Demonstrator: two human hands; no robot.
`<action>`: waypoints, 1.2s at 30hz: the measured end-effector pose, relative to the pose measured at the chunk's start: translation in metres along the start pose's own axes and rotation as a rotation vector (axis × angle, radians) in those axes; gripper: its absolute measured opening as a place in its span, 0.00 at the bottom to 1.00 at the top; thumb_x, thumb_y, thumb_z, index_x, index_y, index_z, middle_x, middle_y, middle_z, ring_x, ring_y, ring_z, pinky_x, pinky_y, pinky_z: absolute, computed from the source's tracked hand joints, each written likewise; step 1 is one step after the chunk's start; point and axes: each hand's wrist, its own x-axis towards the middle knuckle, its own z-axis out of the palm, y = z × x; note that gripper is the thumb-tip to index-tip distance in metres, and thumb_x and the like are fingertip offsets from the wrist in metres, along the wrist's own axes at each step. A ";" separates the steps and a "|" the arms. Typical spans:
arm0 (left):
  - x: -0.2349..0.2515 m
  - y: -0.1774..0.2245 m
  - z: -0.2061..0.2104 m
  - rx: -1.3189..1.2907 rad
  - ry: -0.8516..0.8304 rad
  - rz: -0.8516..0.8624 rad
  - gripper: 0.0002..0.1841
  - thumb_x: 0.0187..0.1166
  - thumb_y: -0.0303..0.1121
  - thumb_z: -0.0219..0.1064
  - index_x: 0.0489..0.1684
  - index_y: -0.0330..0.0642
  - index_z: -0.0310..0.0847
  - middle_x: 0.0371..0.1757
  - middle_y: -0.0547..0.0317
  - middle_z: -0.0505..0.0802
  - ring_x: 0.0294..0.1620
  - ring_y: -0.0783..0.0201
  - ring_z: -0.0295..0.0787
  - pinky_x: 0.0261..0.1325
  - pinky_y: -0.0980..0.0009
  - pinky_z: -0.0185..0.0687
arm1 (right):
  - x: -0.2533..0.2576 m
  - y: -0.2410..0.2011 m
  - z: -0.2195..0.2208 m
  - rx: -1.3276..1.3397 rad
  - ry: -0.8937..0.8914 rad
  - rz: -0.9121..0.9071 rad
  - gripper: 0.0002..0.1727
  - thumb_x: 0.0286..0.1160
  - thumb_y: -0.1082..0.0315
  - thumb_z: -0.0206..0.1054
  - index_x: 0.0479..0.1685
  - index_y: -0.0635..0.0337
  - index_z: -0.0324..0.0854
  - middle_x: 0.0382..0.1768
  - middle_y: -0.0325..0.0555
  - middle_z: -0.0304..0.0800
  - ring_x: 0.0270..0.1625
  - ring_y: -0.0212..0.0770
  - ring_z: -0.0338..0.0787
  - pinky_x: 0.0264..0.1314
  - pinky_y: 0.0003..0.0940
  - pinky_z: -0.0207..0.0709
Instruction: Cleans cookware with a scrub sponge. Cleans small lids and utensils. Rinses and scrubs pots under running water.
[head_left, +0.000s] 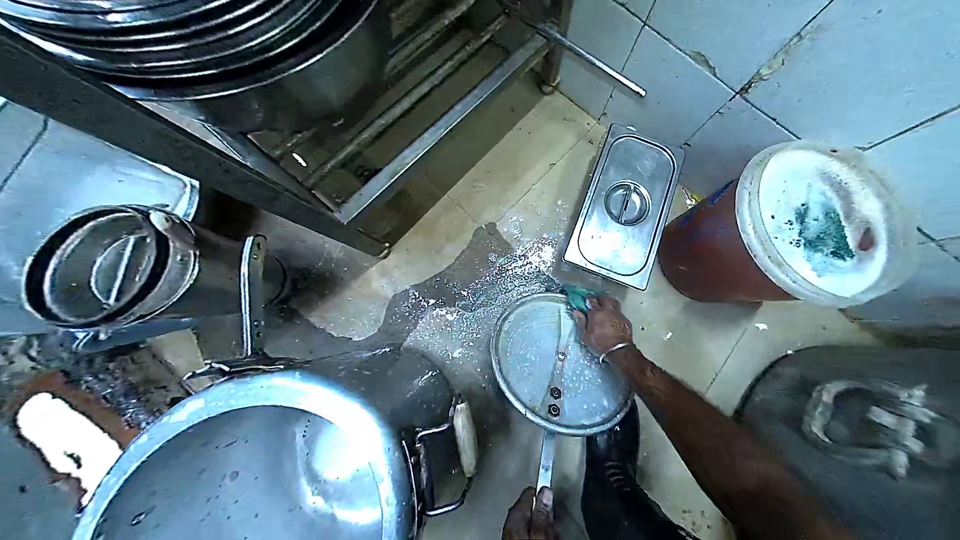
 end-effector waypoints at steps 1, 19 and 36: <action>0.001 0.000 0.002 0.047 0.013 0.020 0.19 0.93 0.41 0.49 0.46 0.32 0.78 0.20 0.61 0.77 0.16 0.68 0.72 0.23 0.67 0.76 | -0.015 0.011 0.006 0.007 0.032 0.063 0.33 0.87 0.44 0.58 0.81 0.60 0.75 0.78 0.70 0.75 0.75 0.71 0.79 0.65 0.69 0.79; 0.009 0.012 0.014 0.016 0.005 -0.073 0.18 0.94 0.40 0.48 0.56 0.31 0.73 0.21 0.61 0.76 0.15 0.67 0.72 0.22 0.67 0.78 | -0.076 0.030 0.045 0.346 0.030 -0.340 0.21 0.80 0.69 0.65 0.70 0.53 0.88 0.75 0.58 0.82 0.81 0.58 0.78 0.85 0.54 0.69; 0.005 0.018 0.009 -0.063 -0.060 -0.108 0.16 0.95 0.40 0.47 0.52 0.33 0.73 0.18 0.63 0.74 0.13 0.68 0.70 0.19 0.69 0.77 | -0.072 0.031 0.027 0.269 -0.081 -0.308 0.17 0.78 0.68 0.67 0.63 0.57 0.92 0.61 0.57 0.90 0.67 0.57 0.87 0.74 0.54 0.78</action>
